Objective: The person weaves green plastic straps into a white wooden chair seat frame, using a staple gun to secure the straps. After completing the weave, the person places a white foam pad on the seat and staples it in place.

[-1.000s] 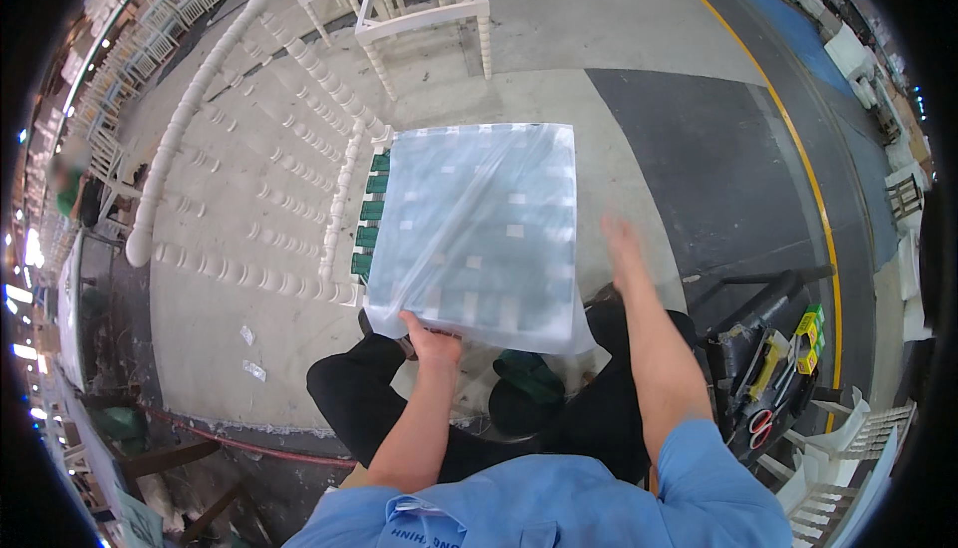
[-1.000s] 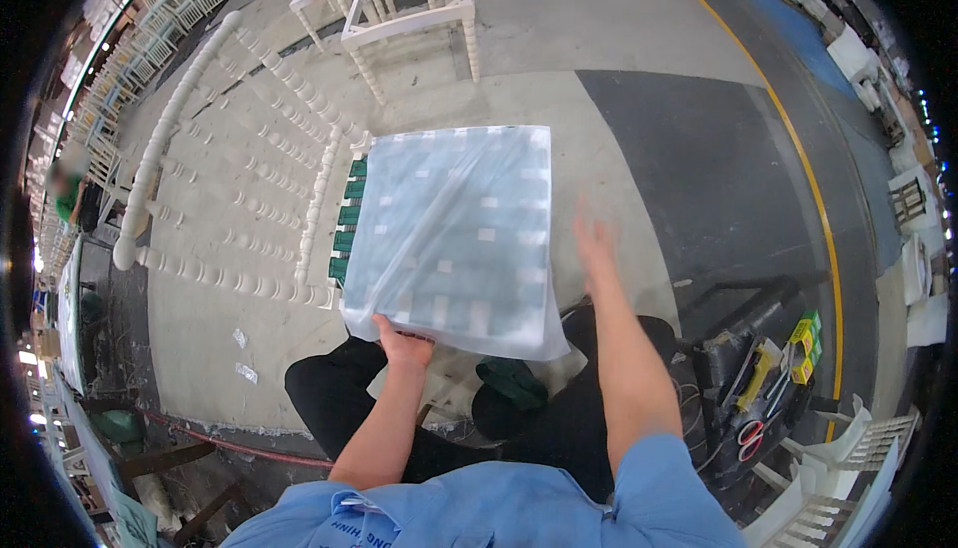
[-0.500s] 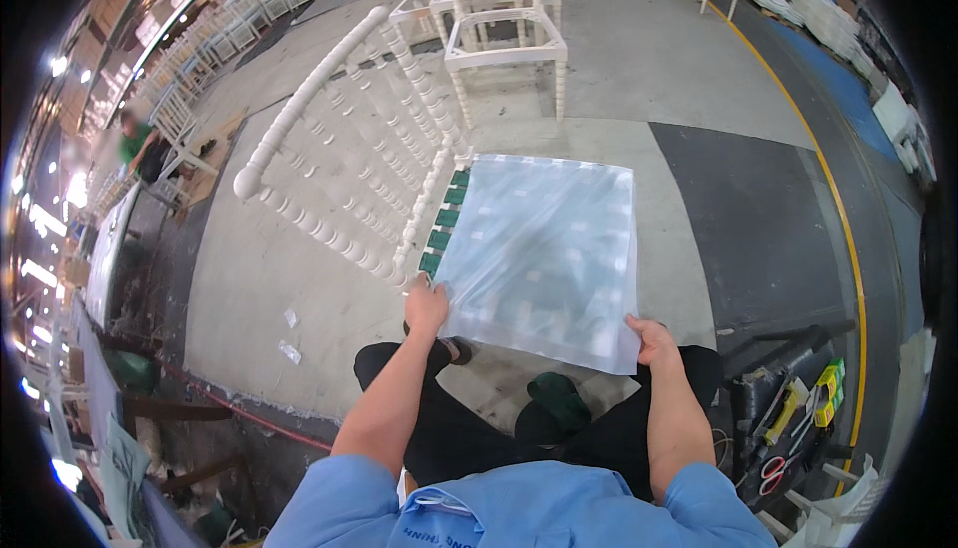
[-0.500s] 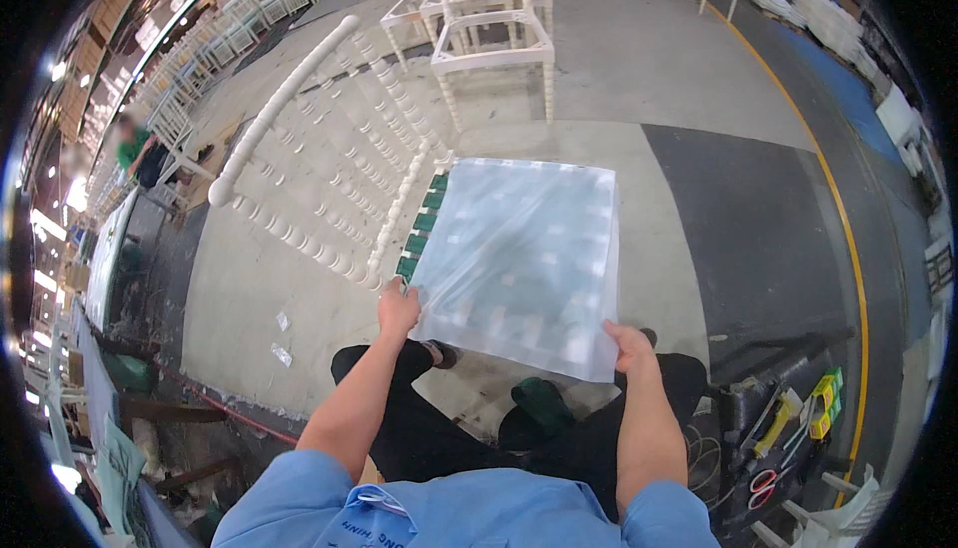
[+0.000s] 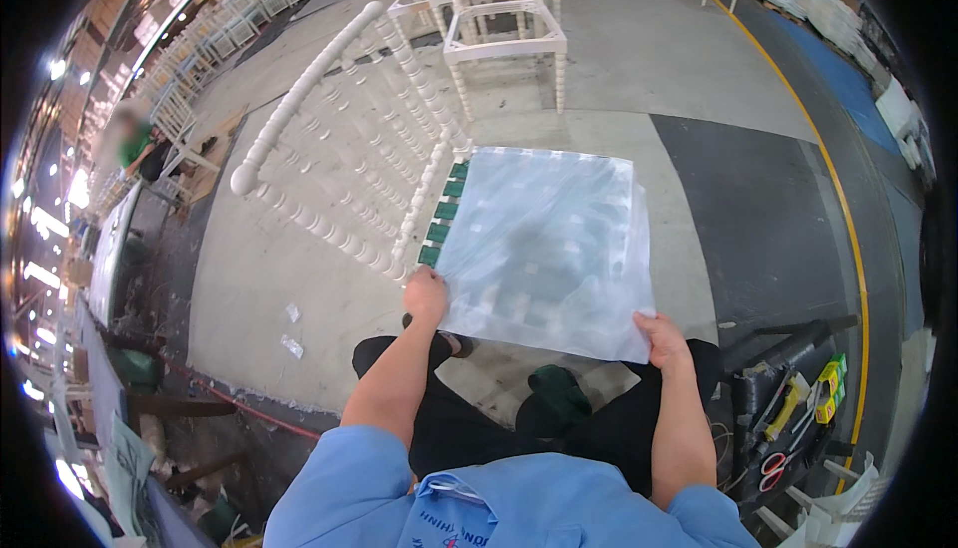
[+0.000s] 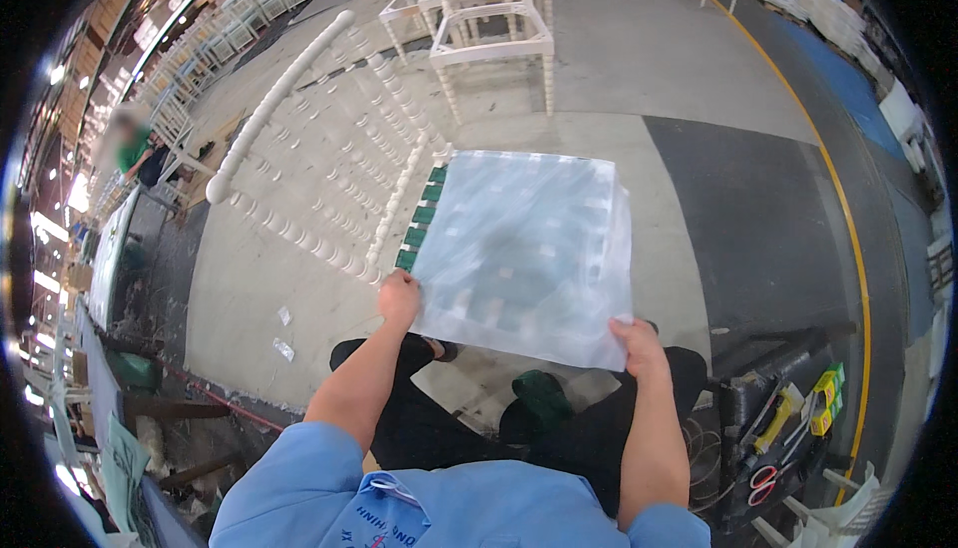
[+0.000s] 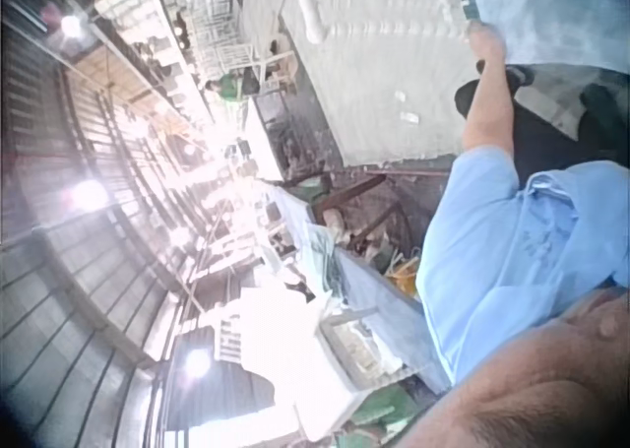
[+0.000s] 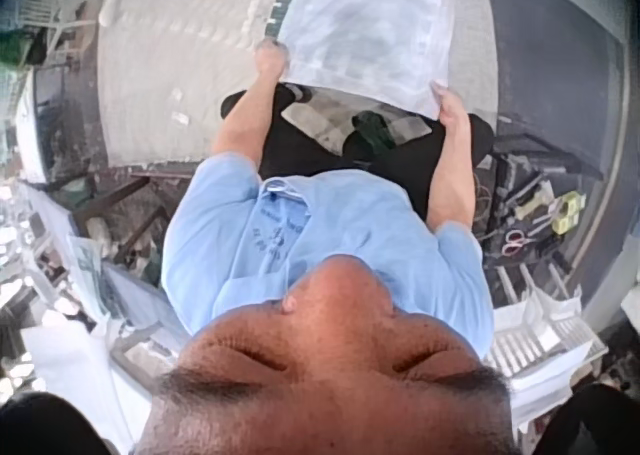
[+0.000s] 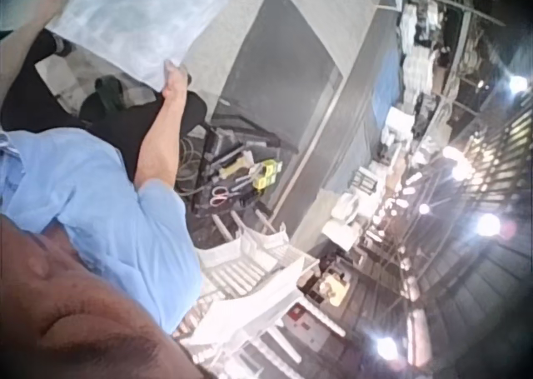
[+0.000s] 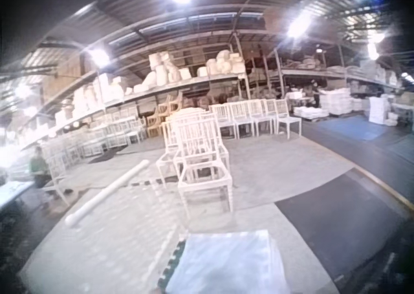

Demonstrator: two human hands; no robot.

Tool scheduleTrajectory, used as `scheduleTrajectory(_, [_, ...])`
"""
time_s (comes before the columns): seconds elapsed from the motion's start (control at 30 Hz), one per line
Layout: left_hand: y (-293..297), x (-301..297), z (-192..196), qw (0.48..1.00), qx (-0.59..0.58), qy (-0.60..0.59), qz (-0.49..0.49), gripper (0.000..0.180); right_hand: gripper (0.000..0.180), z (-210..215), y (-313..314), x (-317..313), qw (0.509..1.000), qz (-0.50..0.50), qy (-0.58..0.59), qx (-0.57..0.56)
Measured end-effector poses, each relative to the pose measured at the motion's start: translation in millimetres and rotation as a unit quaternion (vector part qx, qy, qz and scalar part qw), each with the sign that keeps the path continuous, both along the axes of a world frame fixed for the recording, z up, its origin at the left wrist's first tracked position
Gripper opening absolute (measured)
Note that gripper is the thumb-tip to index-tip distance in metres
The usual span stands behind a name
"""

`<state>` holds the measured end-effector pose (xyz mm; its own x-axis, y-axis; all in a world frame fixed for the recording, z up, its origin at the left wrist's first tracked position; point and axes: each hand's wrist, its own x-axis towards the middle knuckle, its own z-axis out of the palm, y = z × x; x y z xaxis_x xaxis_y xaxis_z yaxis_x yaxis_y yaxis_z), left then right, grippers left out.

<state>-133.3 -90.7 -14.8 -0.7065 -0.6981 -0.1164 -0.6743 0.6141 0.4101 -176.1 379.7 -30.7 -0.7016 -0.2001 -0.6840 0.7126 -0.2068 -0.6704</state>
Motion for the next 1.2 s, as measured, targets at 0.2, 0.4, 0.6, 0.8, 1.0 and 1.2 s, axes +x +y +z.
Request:
scheduleTrajectory(0.2, [-13.0,-1.6,2.1,0.991,0.126,0.051,0.010,0.016,0.040,3.9,5.6,2.6,1.000,-0.019,0.018,-0.011])
scheduleTrajectory(0.4, [-15.4,-2.8,17.4,0.960,0.279,-0.020,0.016,0.018,0.039,5.2,0.1,3.2,0.987,0.119,-0.009,0.109])
scheduleTrajectory(0.6, [-27.6,-1.6,20.6,0.906,0.407,-0.113,0.040,0.017,0.040,7.3,5.3,3.2,0.983,0.128,-0.037,0.129])
scheduleTrajectory(0.8, [-42.5,8.2,35.0,0.802,0.585,0.060,0.107,0.019,0.040,8.6,10.4,2.2,0.999,-0.009,0.010,-0.034])
scheduleTrajectory(1.0, [-27.3,11.5,44.4,0.840,0.529,0.091,0.077,0.019,0.036,11.9,8.9,7.0,1.000,0.003,0.014,0.005])
scheduleTrajectory(1.2, [-33.1,12.9,42.1,0.875,0.480,-0.016,0.063,0.016,0.026,15.4,10.9,4.2,0.978,0.139,0.033,0.149])
